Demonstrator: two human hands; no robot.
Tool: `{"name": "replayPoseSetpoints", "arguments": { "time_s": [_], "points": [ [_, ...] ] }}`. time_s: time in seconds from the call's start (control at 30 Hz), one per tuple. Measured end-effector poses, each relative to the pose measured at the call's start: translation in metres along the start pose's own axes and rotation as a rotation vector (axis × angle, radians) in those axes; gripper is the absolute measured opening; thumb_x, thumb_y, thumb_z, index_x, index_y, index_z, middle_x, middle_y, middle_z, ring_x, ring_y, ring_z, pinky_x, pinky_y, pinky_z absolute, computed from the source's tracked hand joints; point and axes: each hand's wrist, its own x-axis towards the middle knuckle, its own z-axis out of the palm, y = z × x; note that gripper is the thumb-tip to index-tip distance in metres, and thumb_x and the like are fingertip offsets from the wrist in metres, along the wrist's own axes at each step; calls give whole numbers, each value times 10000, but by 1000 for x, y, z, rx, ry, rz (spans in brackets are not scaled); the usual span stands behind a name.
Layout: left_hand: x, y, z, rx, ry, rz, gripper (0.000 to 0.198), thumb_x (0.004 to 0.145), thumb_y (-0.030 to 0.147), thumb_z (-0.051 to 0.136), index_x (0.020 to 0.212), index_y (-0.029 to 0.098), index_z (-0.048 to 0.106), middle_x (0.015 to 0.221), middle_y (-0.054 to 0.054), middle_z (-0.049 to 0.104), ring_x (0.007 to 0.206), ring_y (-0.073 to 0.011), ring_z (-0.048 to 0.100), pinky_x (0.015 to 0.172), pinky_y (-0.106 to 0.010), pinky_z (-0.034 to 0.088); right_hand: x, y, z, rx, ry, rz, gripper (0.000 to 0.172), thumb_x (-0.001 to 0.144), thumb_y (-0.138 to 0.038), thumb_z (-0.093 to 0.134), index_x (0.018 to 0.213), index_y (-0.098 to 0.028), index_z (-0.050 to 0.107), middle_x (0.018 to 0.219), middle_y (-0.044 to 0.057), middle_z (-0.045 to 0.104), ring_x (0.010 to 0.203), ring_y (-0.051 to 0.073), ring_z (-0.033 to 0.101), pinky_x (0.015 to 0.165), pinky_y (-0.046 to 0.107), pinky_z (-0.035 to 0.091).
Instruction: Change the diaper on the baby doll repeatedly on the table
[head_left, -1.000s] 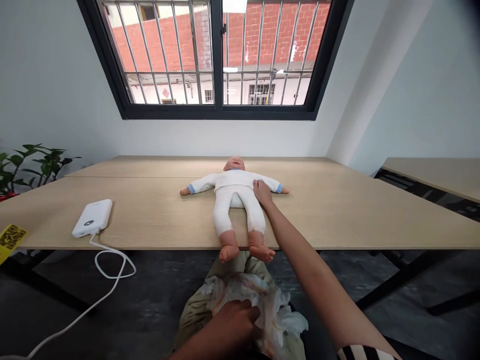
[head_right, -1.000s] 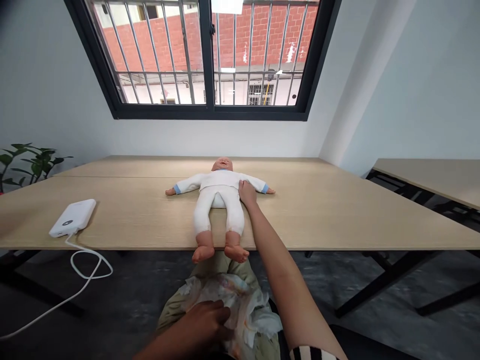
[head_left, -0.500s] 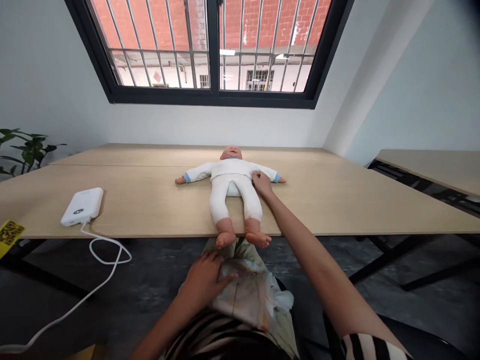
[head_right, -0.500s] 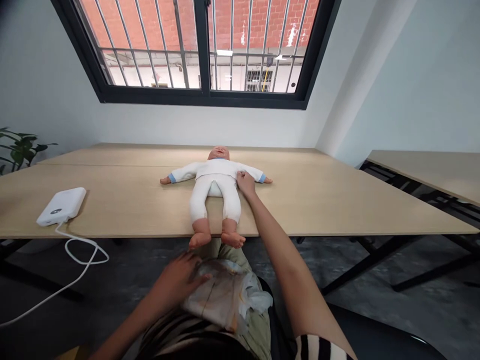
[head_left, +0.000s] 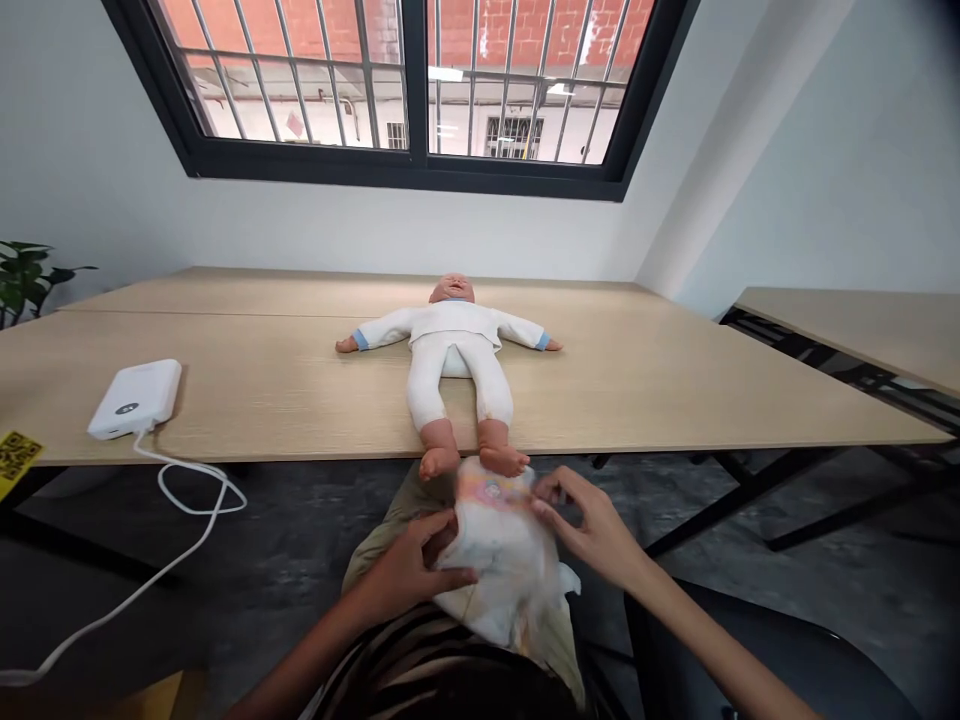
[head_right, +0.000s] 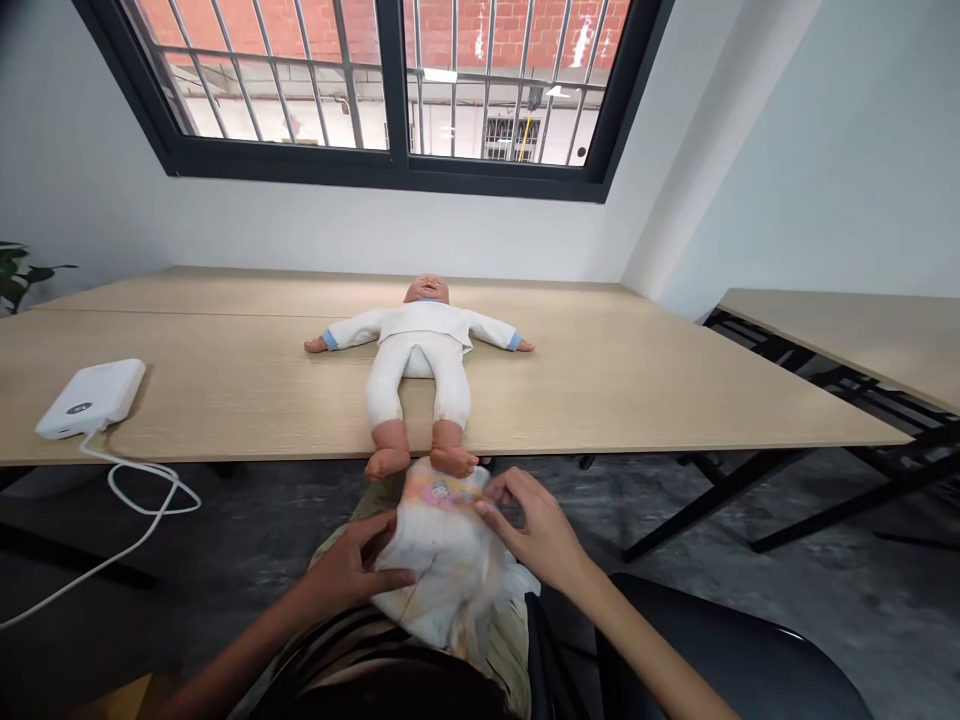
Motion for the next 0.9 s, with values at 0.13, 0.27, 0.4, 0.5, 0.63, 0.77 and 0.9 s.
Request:
{"name": "replayPoseSetpoints", "arguments": {
  "time_s": [0.13, 0.27, 0.4, 0.5, 0.63, 0.77, 0.9],
  "points": [
    [-19, 26, -3, -187, -177, -68, 611, 701, 479, 801, 1193, 153, 644, 1181, -91, 658, 1111, -273, 599, 983, -362, 477, 3, -21, -9, 449, -318, 118, 835, 703, -465, 805, 1416, -260, 423, 1415, 108, 510, 1269, 266, 522, 992, 393, 478],
    [-27, 39, -10, -214, -249, -109, 683, 663, 428, 839, 1262, 183, 621, 1166, -83, 672, 1105, -279, 603, 992, -397, 471, 3, -56, -16, 601, -332, 258, 521, 758, -451, 768, 1171, -178, 608, 1060, 57, 683, 923, 191, 647, 778, 279, 528],
    [-25, 41, -17, -92, -218, -84, 1008, 483, 327, 934, 1392, 219, 513, 1288, -84, 622, 1245, -314, 517, 1108, -434, 368, 9, -79, -21, 458, -64, 159, 315, 787, -443, 738, 901, -159, 665, 779, 9, 636, 684, 128, 565, 598, 209, 456],
    [-24, 39, -19, 21, -213, -114, 715, 576, 369, 891, 1225, 197, 646, 1155, -68, 686, 1134, -297, 588, 1042, -406, 431, 21, -90, -28, 447, 16, 74, 270, 791, -422, 736, 834, -163, 674, 738, 8, 611, 658, 122, 546, 574, 202, 433],
    [-33, 45, -19, -72, -166, -85, 661, 652, 502, 835, 1211, 194, 660, 1155, -83, 691, 1096, -298, 620, 987, -408, 476, 38, -96, -37, 582, 61, 73, 256, 752, -413, 769, 852, -192, 686, 775, 21, 655, 694, 160, 589, 615, 241, 471],
    [-44, 83, -21, -195, -279, 191, 791, 700, 567, 785, 1382, 241, 554, 1385, -110, 575, 1278, -333, 526, 1102, -449, 382, 65, -102, -39, 1055, 298, -16, 283, 700, -537, 749, 762, -291, 625, 699, -14, 593, 662, 172, 558, 673, 302, 494],
    [-41, 124, -12, -6, -321, 339, 507, 876, 404, 664, 1368, 317, 576, 1437, -45, 544, 1387, -268, 425, 1172, -370, 289, 102, -108, -33, 1237, 416, -144, 392, 700, -738, 564, 787, -358, 602, 625, -1, 476, 636, 199, 492, 724, 374, 479]
  ]
}}
